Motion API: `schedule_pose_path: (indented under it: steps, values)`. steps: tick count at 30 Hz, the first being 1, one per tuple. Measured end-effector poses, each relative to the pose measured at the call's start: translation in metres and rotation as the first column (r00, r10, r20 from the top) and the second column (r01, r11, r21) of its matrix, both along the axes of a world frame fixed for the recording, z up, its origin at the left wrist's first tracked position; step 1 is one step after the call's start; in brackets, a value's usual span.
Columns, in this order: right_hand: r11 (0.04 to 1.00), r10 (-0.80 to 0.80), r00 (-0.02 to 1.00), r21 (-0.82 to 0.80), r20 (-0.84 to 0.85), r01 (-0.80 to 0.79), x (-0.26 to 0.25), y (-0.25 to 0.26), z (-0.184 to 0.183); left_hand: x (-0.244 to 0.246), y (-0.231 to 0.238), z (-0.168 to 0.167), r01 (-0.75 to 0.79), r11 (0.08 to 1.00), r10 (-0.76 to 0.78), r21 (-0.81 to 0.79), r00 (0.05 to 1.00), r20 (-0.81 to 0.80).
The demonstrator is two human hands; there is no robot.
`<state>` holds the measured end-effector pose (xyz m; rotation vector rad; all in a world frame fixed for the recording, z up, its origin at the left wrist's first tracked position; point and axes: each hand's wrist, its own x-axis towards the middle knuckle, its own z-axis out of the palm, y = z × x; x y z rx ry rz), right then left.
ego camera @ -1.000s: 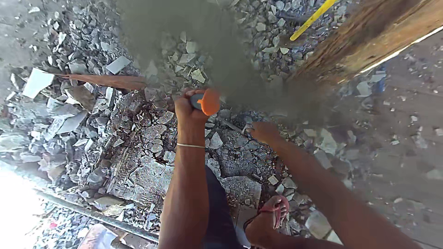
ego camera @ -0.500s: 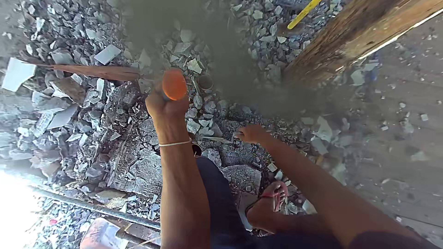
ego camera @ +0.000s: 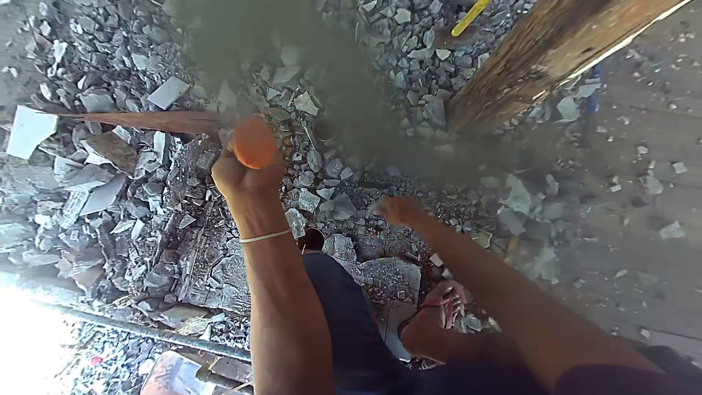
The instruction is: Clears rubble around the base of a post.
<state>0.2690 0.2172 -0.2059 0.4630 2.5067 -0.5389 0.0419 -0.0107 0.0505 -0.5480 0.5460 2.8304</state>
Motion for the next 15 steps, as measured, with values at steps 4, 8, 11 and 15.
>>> schedule_pose_path:
  steps: [4,8,11,15]
  values:
    - [0.870,-0.472,0.846,-0.024,0.246,0.492,-0.027,0.060,0.155,0.006,-0.009,0.007,-0.029,0.999,0.029,0.018,1.000,0.002]
    - [0.966,-0.257,0.959,0.037,0.122,0.255,-0.003,0.051,0.137,0.005,0.008,0.008,-0.009,1.000,0.009,0.009,1.000,-0.009]
    - [0.999,0.051,0.998,0.000,0.043,-0.051,0.022,0.004,0.057,0.003,0.015,0.007,-0.005,1.000,0.005,0.017,1.000,-0.023]
    - [0.978,0.208,0.959,-0.028,0.191,-0.207,0.027,-0.053,0.030,0.007,0.010,0.003,-0.003,0.999,0.003,0.054,1.000,-0.009]
